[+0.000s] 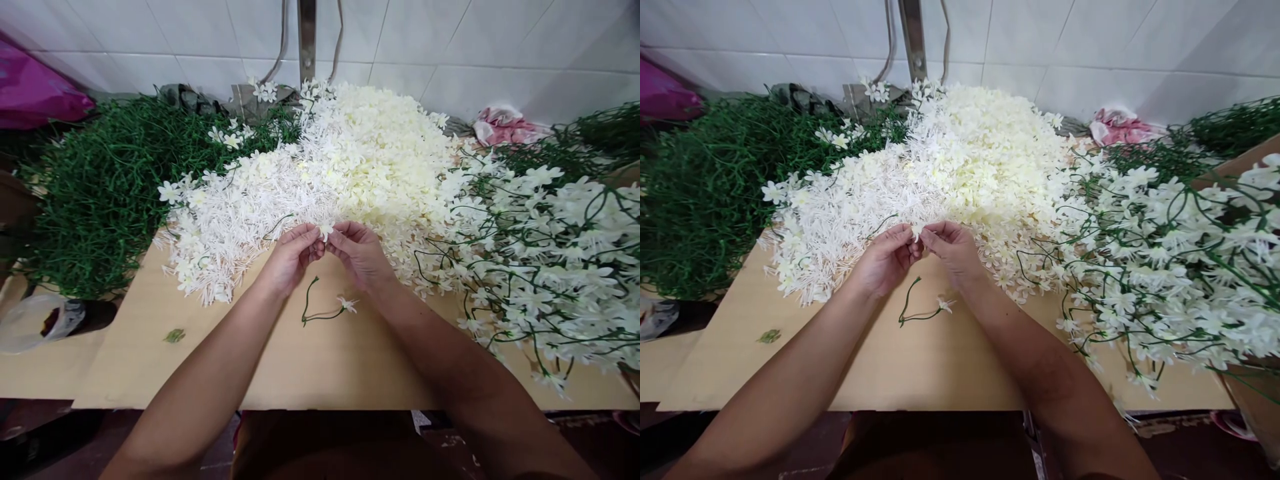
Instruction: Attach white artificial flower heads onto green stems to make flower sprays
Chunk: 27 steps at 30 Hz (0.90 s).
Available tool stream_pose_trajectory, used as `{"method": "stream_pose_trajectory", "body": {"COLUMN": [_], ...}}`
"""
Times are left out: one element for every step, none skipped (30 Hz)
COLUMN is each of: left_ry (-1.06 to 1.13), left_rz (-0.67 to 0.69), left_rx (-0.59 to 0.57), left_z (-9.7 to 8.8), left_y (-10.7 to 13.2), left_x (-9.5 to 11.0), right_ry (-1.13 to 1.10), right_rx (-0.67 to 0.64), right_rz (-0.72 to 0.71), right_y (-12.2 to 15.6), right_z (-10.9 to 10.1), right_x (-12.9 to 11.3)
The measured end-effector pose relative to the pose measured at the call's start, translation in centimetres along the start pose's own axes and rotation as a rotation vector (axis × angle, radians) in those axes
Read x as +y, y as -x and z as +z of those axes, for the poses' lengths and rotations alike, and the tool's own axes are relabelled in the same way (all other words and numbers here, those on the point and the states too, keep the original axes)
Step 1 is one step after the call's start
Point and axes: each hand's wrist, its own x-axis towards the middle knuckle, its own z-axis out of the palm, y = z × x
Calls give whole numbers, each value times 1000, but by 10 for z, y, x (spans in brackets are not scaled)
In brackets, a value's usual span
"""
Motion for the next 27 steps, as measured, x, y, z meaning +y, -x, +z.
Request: {"method": "stream_pose_trajectory", "body": {"left_ry": [-4,-6,-6,-3,3,13,24,35,42,44,41,34,26,19,13,8,4,-4,-13,-25,-39,-53,-70,-89,-111,-138,-167], "left_rz": [1,5,10,11,9,5,-1,-7,-14,-18,-21,-23,-24,-23,-23,-22,-20,-20,-17,-10,-3,5,12,23,38,62,99], "left_rx": [-2,-4,-3,0,5,13,21,27,30,30,30,28,27,28,31,37,43,48,50,47,40,33,23,17,19,33,60], "left_z": [0,1,1,1,2,2,2,3,3,4,4,4,5,5,5,5,5,4,4,4,3,3,3,3,4,4,5], "left_y": [0,0,0,0,0,1,1,1,1,1,2,2,2,2,2,2,2,2,2,2,1,1,1,1,1,2,2], "left_x": [0,0,1,1,1,2,2,2,3,3,3,3,3,3,3,3,3,3,2,2,2,2,1,1,1,2,2], "right_ry": [-3,-4,-1,6,15,25,34,40,43,43,40,37,37,40,46,57,71,87,102,119,138,160,185,213,241,267,290], "right_rx": [2,8,18,35,54,72,90,106,113,110,97,77,53,28,10,-1,-4,-4,-3,-1,1,5,12,23,42,65,90], "right_rz": [1,-3,-10,-22,-33,-41,-47,-50,-50,-49,-48,-49,-48,-47,-47,-50,-56,-66,-79,-92,-107,-122,-134,-144,-158,-172,-186], "right_y": [0,1,1,1,1,1,1,1,2,2,2,3,3,3,3,3,3,3,2,2,2,2,3,4,5,6,7], "right_z": [1,1,2,2,3,3,3,4,4,5,5,6,7,8,9,9,9,9,9,9,9,8,9,9,10,10,11], "right_x": [0,0,-1,-1,-1,0,0,0,0,0,0,-1,-1,-1,-1,-1,-1,-1,-1,-1,-1,-1,-1,-2,-2,-2,-3]}}
